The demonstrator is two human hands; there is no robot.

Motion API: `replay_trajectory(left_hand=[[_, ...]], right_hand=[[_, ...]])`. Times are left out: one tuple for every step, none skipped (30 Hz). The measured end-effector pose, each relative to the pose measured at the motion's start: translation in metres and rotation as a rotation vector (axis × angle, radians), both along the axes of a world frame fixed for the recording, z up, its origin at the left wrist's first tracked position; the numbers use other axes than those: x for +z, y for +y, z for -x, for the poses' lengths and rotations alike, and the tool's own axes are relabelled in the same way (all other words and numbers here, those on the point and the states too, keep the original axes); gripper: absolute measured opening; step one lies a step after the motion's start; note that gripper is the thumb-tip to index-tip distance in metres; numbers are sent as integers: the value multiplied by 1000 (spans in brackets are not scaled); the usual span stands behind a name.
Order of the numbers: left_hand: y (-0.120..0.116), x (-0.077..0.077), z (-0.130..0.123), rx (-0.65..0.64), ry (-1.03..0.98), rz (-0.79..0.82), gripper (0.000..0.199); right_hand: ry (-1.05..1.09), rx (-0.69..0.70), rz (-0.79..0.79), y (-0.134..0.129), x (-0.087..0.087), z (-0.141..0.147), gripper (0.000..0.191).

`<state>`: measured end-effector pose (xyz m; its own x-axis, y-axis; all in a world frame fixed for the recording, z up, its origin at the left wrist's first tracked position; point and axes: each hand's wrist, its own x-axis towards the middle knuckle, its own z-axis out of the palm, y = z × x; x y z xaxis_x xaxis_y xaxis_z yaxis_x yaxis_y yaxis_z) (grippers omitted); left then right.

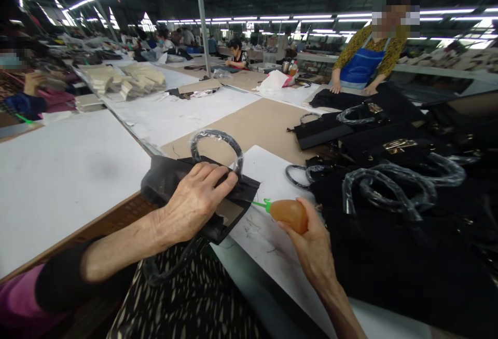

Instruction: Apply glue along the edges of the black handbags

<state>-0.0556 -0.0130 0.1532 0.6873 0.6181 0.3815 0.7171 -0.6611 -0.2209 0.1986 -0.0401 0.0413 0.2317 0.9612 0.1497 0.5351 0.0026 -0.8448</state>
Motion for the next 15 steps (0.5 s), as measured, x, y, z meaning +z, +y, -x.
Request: replay_trajectory(left_hand=[[-2, 0, 0, -1, -3, 3, 36], [-4, -1, 0, -3, -8, 5, 37], [-6, -1, 1, -5, -14, 2, 37], [-8, -2, 1, -6, -21, -2, 36], [-9, -3, 2, -5, -29, -11, 36], [-11, -4, 2, -5, -35, -20, 36], [-12, -6, 3, -5, -44, -33, 35], [-13, -7, 3, -4, -50, -43, 35], [-14, -9, 4, -5, -55, -54, 35], [-15, -11, 4, -8, -59, -63, 35], [-16, -12, 5, -10, -65, -72, 35], [-16, -14, 5, -12, -70, -78, 35], [-17, -15, 6, -14, -73, -80, 35], [-19, -17, 7, -12, -73, -78, 35], [-20, -18, 7, -10, -71, -75, 36]], right_hand=[[28, -3, 3, 0, 1, 0, 66], [57, -5, 6, 0, 1, 0, 66], [85, -6, 10, 0, 2, 0, 65], [105, -5, 12, 0, 2, 0, 65], [114, -4, 14, 0, 2, 1, 65], [111, -1, 18, 0, 1, 1, 65], [103, -1, 26, -1, 1, 1, 65], [93, 1, 36, -1, 0, 2, 65], [86, 5, 49, -1, -1, 2, 65], [85, 9, 63, -2, -2, 1, 65], [93, 16, 77, -3, -3, 1, 65], [108, 24, 92, -4, -3, 1, 65], [128, 31, 105, -4, -4, 0, 65], [148, 33, 117, -5, -4, 0, 65], [169, 33, 129, -5, -3, -1, 65]])
